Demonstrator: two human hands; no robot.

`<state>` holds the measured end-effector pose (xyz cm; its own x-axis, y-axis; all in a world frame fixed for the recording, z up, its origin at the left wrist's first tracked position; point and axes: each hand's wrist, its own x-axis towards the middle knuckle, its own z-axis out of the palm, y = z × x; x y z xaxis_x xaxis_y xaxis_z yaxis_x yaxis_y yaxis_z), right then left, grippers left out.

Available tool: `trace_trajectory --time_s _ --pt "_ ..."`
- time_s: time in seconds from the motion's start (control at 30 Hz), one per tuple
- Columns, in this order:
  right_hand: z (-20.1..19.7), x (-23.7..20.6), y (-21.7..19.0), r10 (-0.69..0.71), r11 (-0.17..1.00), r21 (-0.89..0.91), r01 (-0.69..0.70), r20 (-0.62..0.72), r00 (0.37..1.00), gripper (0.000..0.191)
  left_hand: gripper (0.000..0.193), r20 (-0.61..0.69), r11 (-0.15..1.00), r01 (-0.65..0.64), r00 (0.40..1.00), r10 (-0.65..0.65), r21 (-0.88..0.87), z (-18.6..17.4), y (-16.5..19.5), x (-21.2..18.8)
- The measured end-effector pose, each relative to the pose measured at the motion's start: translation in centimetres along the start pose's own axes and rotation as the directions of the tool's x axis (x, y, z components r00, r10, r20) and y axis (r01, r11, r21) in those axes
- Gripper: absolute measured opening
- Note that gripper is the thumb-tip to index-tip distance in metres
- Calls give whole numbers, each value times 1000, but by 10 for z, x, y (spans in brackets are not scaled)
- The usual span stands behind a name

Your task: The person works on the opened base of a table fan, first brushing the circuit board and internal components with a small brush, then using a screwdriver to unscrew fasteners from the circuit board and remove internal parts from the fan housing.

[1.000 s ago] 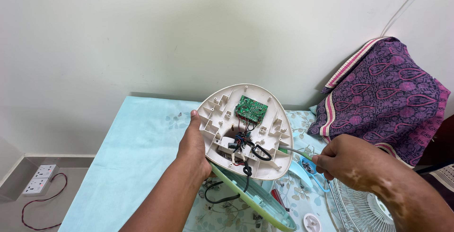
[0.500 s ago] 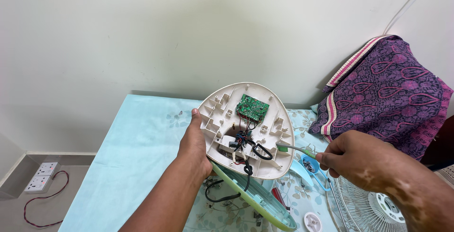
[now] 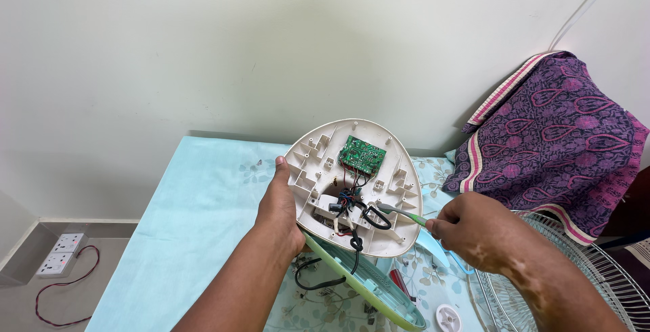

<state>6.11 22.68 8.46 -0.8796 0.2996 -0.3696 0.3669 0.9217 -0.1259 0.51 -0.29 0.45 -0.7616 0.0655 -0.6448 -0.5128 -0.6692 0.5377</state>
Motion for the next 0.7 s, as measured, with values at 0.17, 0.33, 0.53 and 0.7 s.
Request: trace_trajectory --time_s 0.17,0.33,0.53,0.7 --pt "-6 -7 -6 -34 999 0 34 -70 997 44 73 -23 1000 6 1000 -6 29 0 2 -3" --pt "4 -1 -13 -16 987 155 42 -160 987 42 72 -8 1000 -15 1000 15 12 -1 0 0" --pt "28 16 -16 -43 935 312 171 -378 925 35 70 1 997 -49 999 49 -62 -4 -1 10" --pt "42 28 -25 11 864 492 102 -221 975 35 69 -11 990 -78 997 77 -116 -5 -3 17"
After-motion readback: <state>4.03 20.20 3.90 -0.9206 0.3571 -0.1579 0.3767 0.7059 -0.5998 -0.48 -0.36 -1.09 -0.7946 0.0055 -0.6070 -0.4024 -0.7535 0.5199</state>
